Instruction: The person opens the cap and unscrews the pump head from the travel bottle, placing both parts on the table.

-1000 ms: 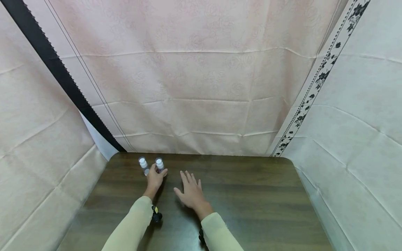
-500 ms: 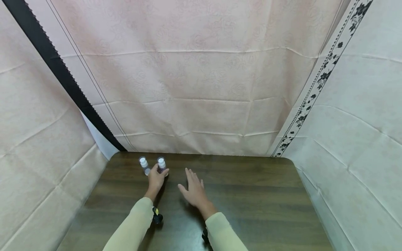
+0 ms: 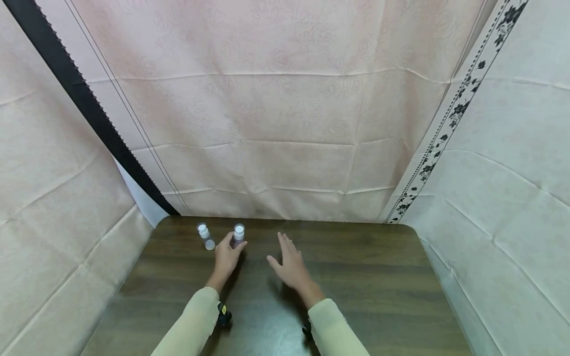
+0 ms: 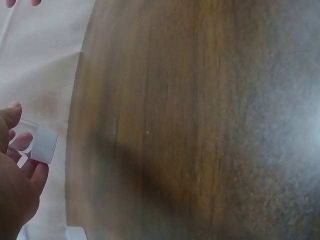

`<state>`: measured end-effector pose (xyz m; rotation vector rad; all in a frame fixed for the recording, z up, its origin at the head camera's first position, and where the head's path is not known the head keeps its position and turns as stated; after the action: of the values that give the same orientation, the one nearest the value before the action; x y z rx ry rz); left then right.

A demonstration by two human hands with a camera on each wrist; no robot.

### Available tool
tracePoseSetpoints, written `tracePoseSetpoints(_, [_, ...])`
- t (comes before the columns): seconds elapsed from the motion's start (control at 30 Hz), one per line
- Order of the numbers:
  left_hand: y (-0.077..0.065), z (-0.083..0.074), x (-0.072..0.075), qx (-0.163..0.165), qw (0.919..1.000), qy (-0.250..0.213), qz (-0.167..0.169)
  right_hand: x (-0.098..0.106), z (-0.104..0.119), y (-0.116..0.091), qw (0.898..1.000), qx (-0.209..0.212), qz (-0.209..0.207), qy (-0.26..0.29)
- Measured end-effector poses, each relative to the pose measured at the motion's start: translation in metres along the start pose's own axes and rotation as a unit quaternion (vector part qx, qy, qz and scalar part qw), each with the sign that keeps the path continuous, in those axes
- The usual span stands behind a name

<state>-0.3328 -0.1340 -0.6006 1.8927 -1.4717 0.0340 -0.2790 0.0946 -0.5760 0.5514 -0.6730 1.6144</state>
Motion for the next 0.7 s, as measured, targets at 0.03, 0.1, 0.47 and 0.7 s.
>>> tracePoseSetpoints(0.03, [-0.001, -0.002, -0.001, -0.009, 1.0, 0.002, 0.001, 0.003, -0.001, 0.0, 1.0, -0.002, -0.002, 0.0])
tracePoseSetpoints(0.1, [-0.001, -0.006, -0.002, -0.024, 0.9997, 0.004, 0.003, 0.009, -0.003, 0.0, 1.0, -0.003, -0.007, 0.003])
tracePoseSetpoints(0.47, [-0.003, -0.034, -0.004, -0.093, 0.9955, 0.016, 0.008, 0.034, -0.014, -0.001, 0.999, 0.01, -0.04, 0.015])
tracePoseSetpoints(0.7, [-0.005, -0.055, -0.007, -0.112, 0.9929, 0.022, 0.033, 0.044, -0.02, -0.004, 0.999, 0.02, -0.033, 0.0])
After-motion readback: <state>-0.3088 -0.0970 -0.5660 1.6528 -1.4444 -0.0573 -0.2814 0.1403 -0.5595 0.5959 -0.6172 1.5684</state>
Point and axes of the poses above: each hand's wrist, its own y-axis towards the middle knuckle, its own x-axis out of the back of the hand, z = x × y, the point moved 4 cm from there along y, towards the middle knuckle, and after that the axes turned 13 degrees about -x, right-handed, at the moved point
